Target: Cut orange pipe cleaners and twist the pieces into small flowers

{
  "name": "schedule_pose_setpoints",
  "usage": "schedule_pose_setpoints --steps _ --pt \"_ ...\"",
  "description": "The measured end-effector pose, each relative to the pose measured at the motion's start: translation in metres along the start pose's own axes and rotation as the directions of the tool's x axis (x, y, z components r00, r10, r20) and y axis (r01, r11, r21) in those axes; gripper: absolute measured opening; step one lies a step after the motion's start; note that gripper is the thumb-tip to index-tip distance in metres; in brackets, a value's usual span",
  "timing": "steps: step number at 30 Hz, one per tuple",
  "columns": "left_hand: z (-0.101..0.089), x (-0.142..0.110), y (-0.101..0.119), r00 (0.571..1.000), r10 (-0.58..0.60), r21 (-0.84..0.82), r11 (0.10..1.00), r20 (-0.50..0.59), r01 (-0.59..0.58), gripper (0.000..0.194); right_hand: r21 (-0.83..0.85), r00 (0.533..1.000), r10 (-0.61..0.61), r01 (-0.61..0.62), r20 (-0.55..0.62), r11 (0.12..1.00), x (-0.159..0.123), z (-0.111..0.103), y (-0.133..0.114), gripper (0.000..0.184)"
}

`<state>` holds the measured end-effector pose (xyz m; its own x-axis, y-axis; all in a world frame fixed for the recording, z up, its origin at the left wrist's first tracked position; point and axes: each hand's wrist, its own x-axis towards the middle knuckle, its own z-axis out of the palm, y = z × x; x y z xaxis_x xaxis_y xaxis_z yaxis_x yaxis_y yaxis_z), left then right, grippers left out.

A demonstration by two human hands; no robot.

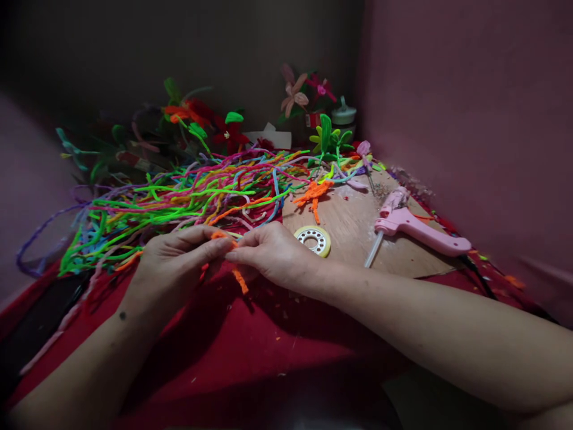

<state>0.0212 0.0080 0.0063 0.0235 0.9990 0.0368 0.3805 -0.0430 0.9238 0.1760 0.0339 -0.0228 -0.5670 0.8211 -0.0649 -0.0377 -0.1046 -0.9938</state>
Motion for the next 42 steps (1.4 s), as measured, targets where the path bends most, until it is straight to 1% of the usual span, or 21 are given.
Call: schedule_pose_setpoints --steps 2,4,7,10,12,14,17,20,25,27,28,30,31,33,35,36,37,39,40,42 --pt "-0.001 0.000 -0.001 0.999 -0.005 -0.043 0.999 -0.048 0.003 0.015 0.055 1.000 0.006 -0.007 0.010 0.998 -0.001 0.000 -0.001 0.017" --pt "-0.003 0.001 -0.002 0.999 -0.029 -0.126 0.992 -0.030 0.025 0.015 0.106 1.000 0.012 -0.012 0.005 0.994 -0.001 0.001 -0.001 0.015" --pt "-0.004 0.002 -0.005 0.994 -0.079 -0.275 0.956 0.072 0.096 0.015 0.119 0.999 -0.005 0.009 -0.035 0.993 0.000 0.001 -0.001 0.016" --pt "-0.004 0.002 -0.005 0.970 -0.153 -0.291 0.935 0.187 0.203 0.014 0.090 0.995 -0.026 0.035 -0.100 0.995 0.002 0.001 0.000 0.015" --pt "-0.002 0.002 -0.005 0.959 -0.188 -0.270 0.932 0.211 0.242 0.014 -0.001 0.988 -0.071 0.071 -0.140 0.997 0.002 0.000 0.000 0.012" --pt "0.000 0.001 -0.004 0.958 -0.200 -0.265 0.931 0.204 0.251 0.014 -0.171 0.975 -0.151 0.123 -0.162 0.978 0.001 0.000 0.000 0.010" --pt "0.004 0.000 -0.002 0.955 -0.211 -0.264 0.928 0.209 0.263 0.014 -0.424 0.951 -0.267 0.179 -0.159 0.888 -0.002 0.000 -0.001 0.010" --pt "0.006 0.000 0.000 0.953 -0.216 -0.229 0.937 0.212 0.263 0.014 -0.597 0.925 -0.350 0.199 -0.147 0.777 -0.005 0.001 -0.001 0.014" --pt "0.006 -0.002 0.000 0.962 -0.198 -0.112 0.969 0.186 0.221 0.008 -0.751 0.894 -0.439 0.230 -0.087 0.619 -0.008 0.002 0.001 0.015" --pt "0.006 -0.003 -0.001 0.965 -0.209 -0.046 0.975 0.160 0.218 0.004 -0.779 0.888 -0.454 0.236 -0.069 0.580 -0.009 0.003 0.002 0.015" --pt "0.007 -0.003 -0.001 0.966 -0.219 -0.020 0.974 0.140 0.223 0.003 -0.784 0.888 -0.456 0.237 -0.066 0.574 -0.009 0.003 0.002 0.015" --pt "0.008 -0.004 0.000 0.969 -0.228 -0.005 0.973 0.099 0.230 0.002 -0.767 0.891 -0.448 0.235 -0.076 0.598 -0.009 0.004 0.002 0.013" --pt "0.009 -0.004 0.001 0.971 -0.227 -0.012 0.973 0.080 0.228 0.002 -0.741 0.894 -0.439 0.232 -0.093 0.630 -0.009 0.004 0.002 0.012" --pt "0.010 -0.005 0.003 0.974 -0.220 -0.064 0.973 0.052 0.223 0.002 -0.635 0.908 -0.396 0.225 -0.139 0.739 -0.008 0.005 0.002 0.012" --pt "0.011 -0.004 0.006 0.974 -0.221 -0.138 0.965 0.039 0.224 0.003 -0.426 0.939 -0.297 0.200 -0.174 0.882 -0.006 0.004 0.001 0.011" --pt "0.011 -0.004 0.007 0.974 -0.222 -0.172 0.959 0.037 0.225 0.003 -0.295 0.957 -0.230 0.172 -0.174 0.940 -0.004 0.004 0.001 0.010" --pt "0.010 -0.004 0.008 0.975 -0.221 -0.200 0.954 0.034 0.223 0.003 -0.164 0.972 -0.167 0.140 -0.164 0.976 -0.003 0.004 0.001 0.010" --pt "0.010 -0.004 0.009 0.976 -0.216 -0.225 0.950 0.033 0.218 0.004 0.042 0.987 -0.080 0.087 -0.136 0.995 0.000 0.003 0.001 0.010" --pt "0.010 -0.004 0.009 0.978 -0.208 -0.224 0.952 0.022 0.208 0.005 0.102 0.990 -0.061 0.074 -0.129 0.992 0.001 0.003 0.001 0.010" --pt "0.010 -0.004 0.008 0.983 -0.182 -0.216 0.960 -0.013 0.175 0.006 0.148 0.989 -0.062 0.082 -0.135 0.986 0.002 0.003 0.002 0.009"
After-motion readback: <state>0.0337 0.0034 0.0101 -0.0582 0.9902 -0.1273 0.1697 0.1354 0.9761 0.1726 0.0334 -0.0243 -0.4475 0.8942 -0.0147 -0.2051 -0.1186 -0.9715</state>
